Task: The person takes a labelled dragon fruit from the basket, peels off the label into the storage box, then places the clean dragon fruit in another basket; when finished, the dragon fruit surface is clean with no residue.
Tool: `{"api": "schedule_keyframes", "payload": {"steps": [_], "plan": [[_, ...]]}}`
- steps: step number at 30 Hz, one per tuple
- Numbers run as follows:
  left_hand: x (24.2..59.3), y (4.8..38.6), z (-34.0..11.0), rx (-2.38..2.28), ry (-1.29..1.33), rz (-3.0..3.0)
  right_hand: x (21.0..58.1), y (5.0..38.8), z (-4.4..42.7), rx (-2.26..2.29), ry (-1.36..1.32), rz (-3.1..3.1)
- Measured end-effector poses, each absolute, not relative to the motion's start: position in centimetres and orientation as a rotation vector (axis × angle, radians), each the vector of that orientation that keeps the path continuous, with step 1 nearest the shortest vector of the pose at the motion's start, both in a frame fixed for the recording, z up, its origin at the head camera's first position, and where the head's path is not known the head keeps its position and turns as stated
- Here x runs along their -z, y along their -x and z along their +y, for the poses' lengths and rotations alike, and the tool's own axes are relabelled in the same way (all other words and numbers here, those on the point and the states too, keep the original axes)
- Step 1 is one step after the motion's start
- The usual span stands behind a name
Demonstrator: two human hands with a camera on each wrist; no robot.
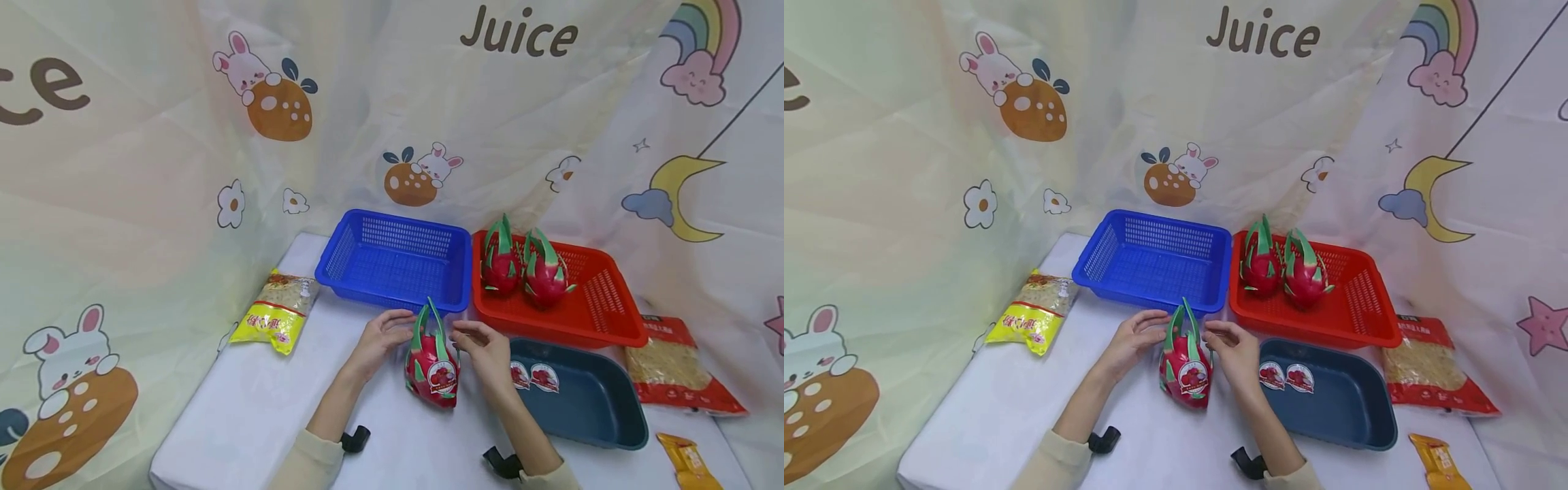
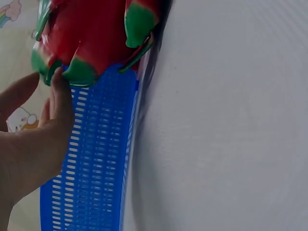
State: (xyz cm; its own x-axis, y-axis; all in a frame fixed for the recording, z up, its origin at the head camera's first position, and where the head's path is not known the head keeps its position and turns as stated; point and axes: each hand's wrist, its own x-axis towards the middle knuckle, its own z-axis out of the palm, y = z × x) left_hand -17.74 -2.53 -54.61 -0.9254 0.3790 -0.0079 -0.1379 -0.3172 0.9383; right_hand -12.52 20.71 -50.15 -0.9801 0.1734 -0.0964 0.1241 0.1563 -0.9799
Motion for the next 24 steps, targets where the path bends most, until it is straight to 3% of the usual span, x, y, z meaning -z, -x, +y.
{"api": "schedule_keyframes", "payload": {"steps": [10,24], "plan": [[54.6,17.7,-2.5,-2.276,-0.3,1.608,49.0,9.9,21.6,-1.838,0.048,-2.637],[54.8,17.4,-1.5,-2.333,-0.124,1.598,50.8,9.4,22.1,-1.879,0.14,-2.599]]}}
